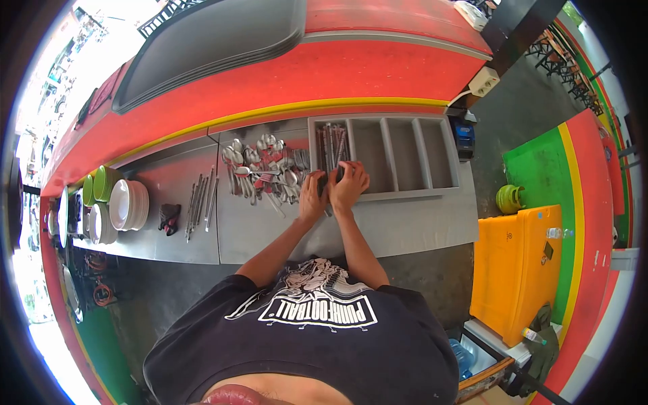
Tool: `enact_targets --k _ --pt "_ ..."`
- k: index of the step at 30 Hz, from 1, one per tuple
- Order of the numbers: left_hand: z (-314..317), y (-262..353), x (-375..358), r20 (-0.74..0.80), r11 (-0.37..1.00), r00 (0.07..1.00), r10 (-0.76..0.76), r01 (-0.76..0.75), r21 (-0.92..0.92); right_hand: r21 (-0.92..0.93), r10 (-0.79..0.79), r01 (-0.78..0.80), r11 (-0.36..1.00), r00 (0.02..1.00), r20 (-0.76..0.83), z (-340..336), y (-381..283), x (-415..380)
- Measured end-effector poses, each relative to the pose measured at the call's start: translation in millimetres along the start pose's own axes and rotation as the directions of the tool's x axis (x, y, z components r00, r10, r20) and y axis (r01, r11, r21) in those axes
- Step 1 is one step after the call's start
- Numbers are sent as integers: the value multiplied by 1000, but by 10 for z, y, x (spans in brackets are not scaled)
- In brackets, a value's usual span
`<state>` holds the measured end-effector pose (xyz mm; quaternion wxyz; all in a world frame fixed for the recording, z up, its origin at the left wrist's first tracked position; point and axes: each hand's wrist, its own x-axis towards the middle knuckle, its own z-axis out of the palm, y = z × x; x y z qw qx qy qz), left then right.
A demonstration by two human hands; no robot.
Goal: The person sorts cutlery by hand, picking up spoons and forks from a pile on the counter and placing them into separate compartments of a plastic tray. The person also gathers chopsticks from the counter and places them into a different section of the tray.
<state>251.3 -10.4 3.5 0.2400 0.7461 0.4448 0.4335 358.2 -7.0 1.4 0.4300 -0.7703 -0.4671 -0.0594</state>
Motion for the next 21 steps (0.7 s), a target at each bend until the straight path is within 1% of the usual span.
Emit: enact_targets --k 1,4,5,8,9,11,12,13,14,16,17,18,19,20,21 --pt "-70 -10 -20 -17 999 1000 14 -13 34 -7 -7 7 1000 1000 -20 14 -41 -4" --pt "-336 -71 -67 -45 1000 999 12 -11 28 23 2 -1 1000 998 -56 78 -314 -43" --pt "-445 -98 -94 -61 997 998 -2 7 82 48 -15 18 999 998 -67 117 -449 -73" --pt "-861 -222 -140 -80 993 996 -42 51 110 131 -55 57 990 998 -17 221 -926 -219" --pt "-1003 -307 -187 -92 990 992 -88 98 106 166 -94 98 981 995 -29 288 -1069 -292" --pt "-1328 -517 -257 -125 978 977 -174 186 93 255 -86 68 964 994 63 446 -1328 -485" --pt "-1479 -648 -300 -192 972 967 -170 197 129 298 -87 51 953 990 109 525 -1471 -587" --pt "-1632 -791 -359 -258 964 952 -163 210 164 295 -125 97 951 989 77 613 -1626 -703" --pt "-1789 -936 -425 -321 953 934 -154 226 200 345 -134 73 936 979 156 685 -1760 -818" --pt "-2139 -1162 -557 -382 916 900 -210 318 245 428 -155 6 904 937 314 891 -1950 -1103" --pt "-2305 -1272 -621 -409 897 882 -231 356 260 474 -220 82 877 944 244 1039 -2059 -1255" --pt "-2461 -1393 -688 -437 877 864 -252 394 274 510 -192 0 860 927 323 1159 -2177 -1415" --pt "-2602 -1547 -767 -422 850 854 -304 443 284 535 -165 -86 840 900 404 1249 -2294 -1592" --pt "-2717 -1687 -852 -409 821 851 -328 471 323 549 -142 -173 818 864 484 1332 -2395 -1762" --pt "-2833 -1780 -919 -397 789 847 -353 498 360 541 -126 -268 797 803 583 1405 -2487 -1906"
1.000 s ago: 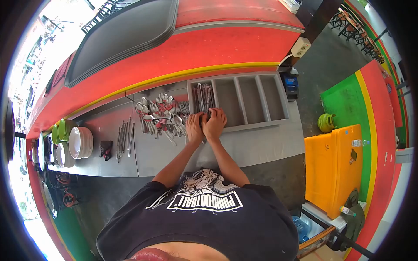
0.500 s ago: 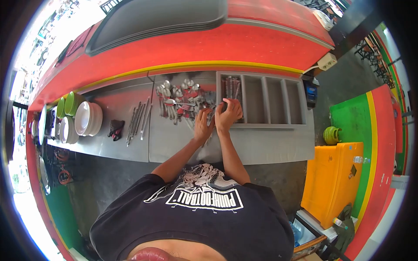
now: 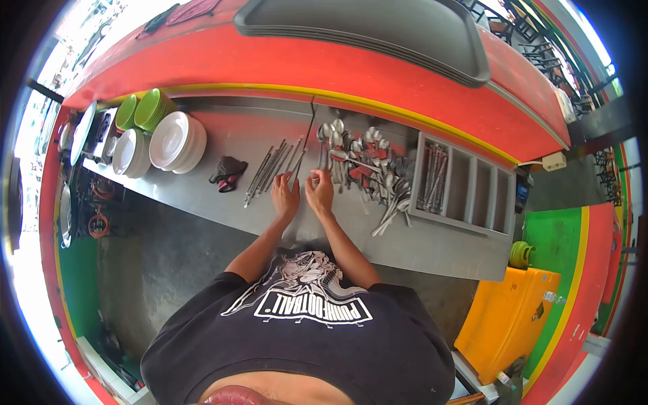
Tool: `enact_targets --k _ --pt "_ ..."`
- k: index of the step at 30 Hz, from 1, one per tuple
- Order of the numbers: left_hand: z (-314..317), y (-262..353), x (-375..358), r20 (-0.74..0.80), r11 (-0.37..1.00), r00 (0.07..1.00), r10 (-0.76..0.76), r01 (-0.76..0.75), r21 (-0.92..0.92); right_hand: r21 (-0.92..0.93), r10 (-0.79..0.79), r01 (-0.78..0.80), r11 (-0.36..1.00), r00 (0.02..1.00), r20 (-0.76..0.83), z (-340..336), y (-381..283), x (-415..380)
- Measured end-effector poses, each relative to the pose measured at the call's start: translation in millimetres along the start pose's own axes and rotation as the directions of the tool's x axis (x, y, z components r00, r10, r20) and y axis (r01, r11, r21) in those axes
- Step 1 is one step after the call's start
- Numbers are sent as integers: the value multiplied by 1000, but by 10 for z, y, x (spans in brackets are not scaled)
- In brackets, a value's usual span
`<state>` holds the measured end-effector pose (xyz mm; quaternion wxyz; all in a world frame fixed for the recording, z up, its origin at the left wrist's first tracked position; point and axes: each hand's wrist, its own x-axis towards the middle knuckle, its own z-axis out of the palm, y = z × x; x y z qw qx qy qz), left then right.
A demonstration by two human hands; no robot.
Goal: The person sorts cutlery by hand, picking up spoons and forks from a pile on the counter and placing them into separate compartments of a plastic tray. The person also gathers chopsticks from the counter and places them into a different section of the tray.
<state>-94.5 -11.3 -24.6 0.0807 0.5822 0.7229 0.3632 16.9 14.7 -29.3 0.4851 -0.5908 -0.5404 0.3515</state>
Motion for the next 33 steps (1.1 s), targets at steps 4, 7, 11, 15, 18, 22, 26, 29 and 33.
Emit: enact_targets --k 4,7,11,15,18,22,26,29,33 --pt "-150 -434 84 73 995 996 58 -64 80 -163 87 -65 984 988 131 536 35 -217" --pt "-105 -727 155 168 980 975 144 -164 116 -259 201 -124 958 934 294 747 216 -227" --pt "-69 -711 199 216 972 964 152 -186 146 -114 115 -100 988 985 132 785 478 -308" --pt "54 -742 270 261 971 962 83 -137 198 -79 188 -177 981 967 172 768 550 -272" --pt "138 -798 275 304 969 952 26 -98 227 -145 154 -133 980 977 146 799 562 -267" --pt "56 -754 243 322 969 946 46 -121 215 -109 187 -171 979 969 162 796 546 -242" --pt "-57 -500 180 364 989 931 -11 -43 140 -31 258 -257 966 949 184 739 502 -184" --pt "59 -403 91 310 999 951 6 -22 50 115 285 -309 944 940 186 683 680 -158" --pt "63 -94 89 289 987 957 -36 79 -139 292 287 -300 908 954 89 472 651 -149"
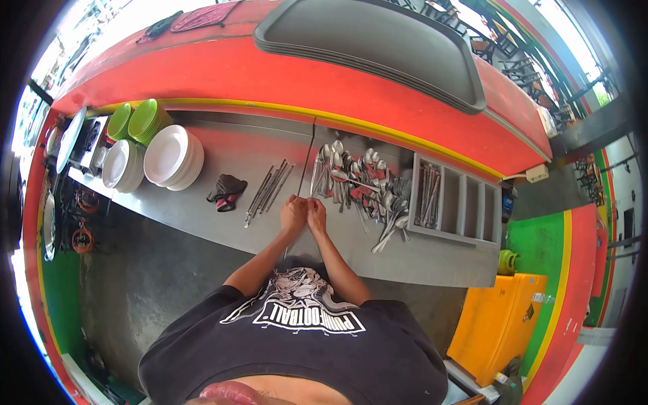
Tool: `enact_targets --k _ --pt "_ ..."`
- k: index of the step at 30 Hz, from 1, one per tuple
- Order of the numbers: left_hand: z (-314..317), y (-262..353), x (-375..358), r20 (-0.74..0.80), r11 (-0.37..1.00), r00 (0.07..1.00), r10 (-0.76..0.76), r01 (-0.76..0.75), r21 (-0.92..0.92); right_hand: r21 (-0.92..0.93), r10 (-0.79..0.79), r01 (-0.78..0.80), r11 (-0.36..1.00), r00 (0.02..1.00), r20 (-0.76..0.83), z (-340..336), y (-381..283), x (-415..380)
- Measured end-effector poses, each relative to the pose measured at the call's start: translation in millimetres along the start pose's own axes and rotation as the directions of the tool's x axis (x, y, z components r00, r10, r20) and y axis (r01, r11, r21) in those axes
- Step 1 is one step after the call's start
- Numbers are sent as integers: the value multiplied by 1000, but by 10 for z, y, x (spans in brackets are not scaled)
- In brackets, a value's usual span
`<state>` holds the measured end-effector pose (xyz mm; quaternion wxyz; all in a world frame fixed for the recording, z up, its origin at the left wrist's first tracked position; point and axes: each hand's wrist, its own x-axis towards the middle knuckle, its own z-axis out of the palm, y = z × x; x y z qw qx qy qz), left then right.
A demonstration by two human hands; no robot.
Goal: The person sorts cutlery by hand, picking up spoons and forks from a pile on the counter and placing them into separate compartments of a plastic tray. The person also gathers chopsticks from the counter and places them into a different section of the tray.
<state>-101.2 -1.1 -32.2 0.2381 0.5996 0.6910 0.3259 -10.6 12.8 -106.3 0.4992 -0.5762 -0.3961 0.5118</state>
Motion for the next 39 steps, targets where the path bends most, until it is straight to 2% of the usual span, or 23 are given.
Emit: enact_targets --k 3,6,7,9,10,13,16,17,21,24,27,30,33,36,39 --pt "114 176 15 -19 986 986 166 -166 -25 100 63 -55 993 995 -75 -224 -343 -89" --pt "278 531 41 -54 951 962 266 -272 -145 36 -104 111 993 984 -148 -571 -531 -63" --pt "372 624 14 -45 942 963 267 -270 -198 99 -95 111 989 984 -153 -683 -563 -38" --pt "590 848 11 -35 914 963 267 -265 -306 36 -144 155 987 965 -218 -958 -728 -71" --pt "687 973 13 -15 912 957 290 -282 -298 2 -168 174 985 954 -247 -1094 -792 -68" --pt "953 1296 -120 37 893 939 343 -314 -322 64 -179 210 976 929 -322 -1500 -852 -136" --pt "1222 1649 -200 59 854 928 369 -313 -415 -81 -228 214 973 881 -414 -1941 -969 -220" --pt "1305 1772 -242 77 858 931 357 -294 -422 -78 -176 157 984 896 -407 -2089 -1038 -229" --pt "1677 2157 -324 76 841 919 388 -319 -436 -148 -272 228 962 833 -482 -2568 -1117 -170" --pt "1899 2405 -360 47 819 912 407 -342 -460 -226 -253 163 961 849 -463 -2965 -1138 -124" --pt "2138 2554 -317 35 854 905 423 -386 -348 -238 -188 96 966 897 -400 -3329 -1195 -86" --pt "2338 2622 -250 36 889 916 400 -378 -259 -396 -276 145 907 914 -297 -3604 -1278 -44" --pt "2390 2682 -203 44 906 927 373 -353 -234 -446 -266 125 886 925 -270 -3715 -1208 38" --pt "2414 2732 -243 -5 920 954 301 -292 -261 -610 -441 238 756 873 -208 -3718 -1139 21" --pt "2464 2705 -268 -62 924 941 334 -339 -178 -660 -430 237 713 891 -144 -3698 -1123 -36"
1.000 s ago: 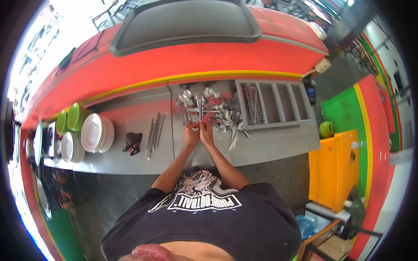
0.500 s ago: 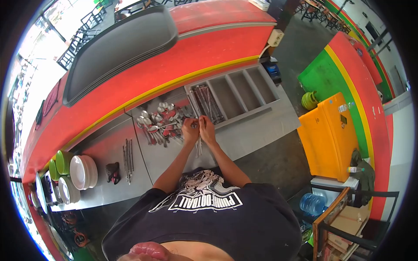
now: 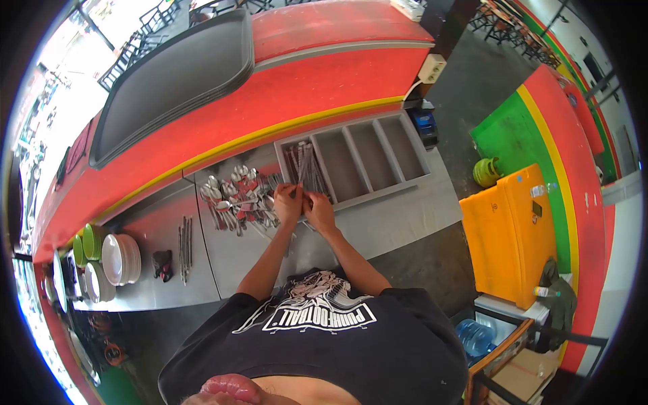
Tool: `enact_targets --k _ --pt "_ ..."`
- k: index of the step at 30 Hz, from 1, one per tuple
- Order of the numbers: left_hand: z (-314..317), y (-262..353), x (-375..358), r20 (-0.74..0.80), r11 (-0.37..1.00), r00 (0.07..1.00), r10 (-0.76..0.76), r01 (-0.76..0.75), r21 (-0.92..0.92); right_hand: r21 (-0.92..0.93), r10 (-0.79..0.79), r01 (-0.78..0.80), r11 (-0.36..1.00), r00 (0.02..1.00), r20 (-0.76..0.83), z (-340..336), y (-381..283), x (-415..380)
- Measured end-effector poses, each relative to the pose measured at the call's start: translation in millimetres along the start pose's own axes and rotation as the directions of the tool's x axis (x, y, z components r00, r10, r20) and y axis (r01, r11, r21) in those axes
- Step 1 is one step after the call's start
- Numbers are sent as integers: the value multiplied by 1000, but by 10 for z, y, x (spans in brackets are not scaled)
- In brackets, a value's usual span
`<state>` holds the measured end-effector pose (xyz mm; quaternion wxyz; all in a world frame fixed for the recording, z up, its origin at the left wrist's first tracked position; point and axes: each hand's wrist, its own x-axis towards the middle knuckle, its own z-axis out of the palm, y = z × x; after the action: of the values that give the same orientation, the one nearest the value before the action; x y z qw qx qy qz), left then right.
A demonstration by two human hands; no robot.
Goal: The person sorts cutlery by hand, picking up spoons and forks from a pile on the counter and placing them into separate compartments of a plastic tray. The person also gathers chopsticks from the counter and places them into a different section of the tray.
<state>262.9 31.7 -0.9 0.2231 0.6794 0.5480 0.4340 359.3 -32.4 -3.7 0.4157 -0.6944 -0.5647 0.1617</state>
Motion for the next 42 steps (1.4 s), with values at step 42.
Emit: enact_targets --k 42 --pt "-3647 -2727 -711 -16 726 932 -362 292 622 456 25 -378 806 791 611 3087 -2178 -1235"
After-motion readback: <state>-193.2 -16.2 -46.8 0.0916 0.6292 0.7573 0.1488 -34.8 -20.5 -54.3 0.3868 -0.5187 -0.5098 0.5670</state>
